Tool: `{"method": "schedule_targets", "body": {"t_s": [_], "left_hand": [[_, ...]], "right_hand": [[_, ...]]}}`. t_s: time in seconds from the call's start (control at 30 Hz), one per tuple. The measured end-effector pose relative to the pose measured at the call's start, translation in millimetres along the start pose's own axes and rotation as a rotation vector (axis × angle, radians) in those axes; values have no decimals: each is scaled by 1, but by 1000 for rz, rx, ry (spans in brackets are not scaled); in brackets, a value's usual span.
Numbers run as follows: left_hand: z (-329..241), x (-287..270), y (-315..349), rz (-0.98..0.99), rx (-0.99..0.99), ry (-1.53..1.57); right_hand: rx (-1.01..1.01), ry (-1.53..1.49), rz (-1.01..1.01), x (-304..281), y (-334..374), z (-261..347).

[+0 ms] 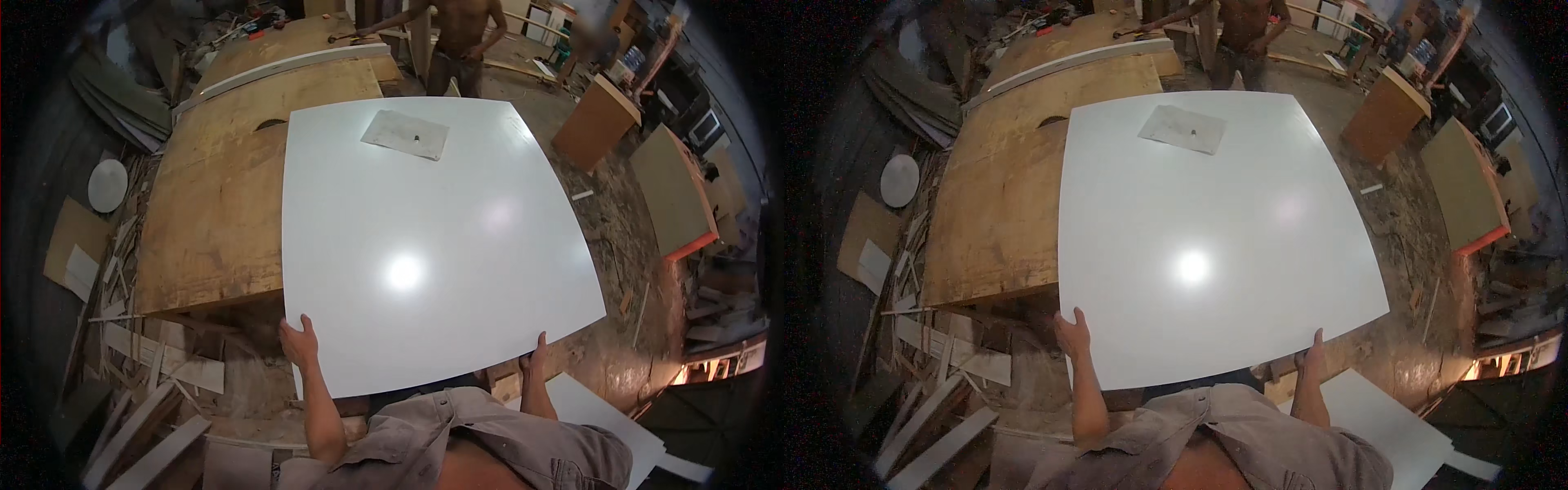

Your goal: The person measures a large white board on a workbench using a tape measure, after another person marks it with a pen and the recorder hammers a piece of wood.

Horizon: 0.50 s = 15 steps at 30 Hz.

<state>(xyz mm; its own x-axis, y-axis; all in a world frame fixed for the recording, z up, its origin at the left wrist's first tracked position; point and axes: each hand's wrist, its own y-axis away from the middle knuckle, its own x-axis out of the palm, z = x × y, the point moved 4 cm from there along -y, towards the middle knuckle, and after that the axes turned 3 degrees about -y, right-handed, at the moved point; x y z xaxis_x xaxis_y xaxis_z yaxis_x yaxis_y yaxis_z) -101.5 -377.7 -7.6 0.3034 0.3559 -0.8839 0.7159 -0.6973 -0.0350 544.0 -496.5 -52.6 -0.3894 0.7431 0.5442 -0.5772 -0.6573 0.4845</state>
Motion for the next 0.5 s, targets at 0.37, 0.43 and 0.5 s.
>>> {"method": "schedule_targets", "body": {"t_s": [0.37, 0.43, 0.5], "left_hand": [[46, -38, 100, 37, -97, 79], [63, -48, 110, -5, -89, 85], [81, -47, 108, -39, -84, 147]], "right_hand": [[122, 48, 29, -67, 26, 31], [152, 80, 118, -74, 33, 37], [155, 91, 226, -71, 38, 36]]}}
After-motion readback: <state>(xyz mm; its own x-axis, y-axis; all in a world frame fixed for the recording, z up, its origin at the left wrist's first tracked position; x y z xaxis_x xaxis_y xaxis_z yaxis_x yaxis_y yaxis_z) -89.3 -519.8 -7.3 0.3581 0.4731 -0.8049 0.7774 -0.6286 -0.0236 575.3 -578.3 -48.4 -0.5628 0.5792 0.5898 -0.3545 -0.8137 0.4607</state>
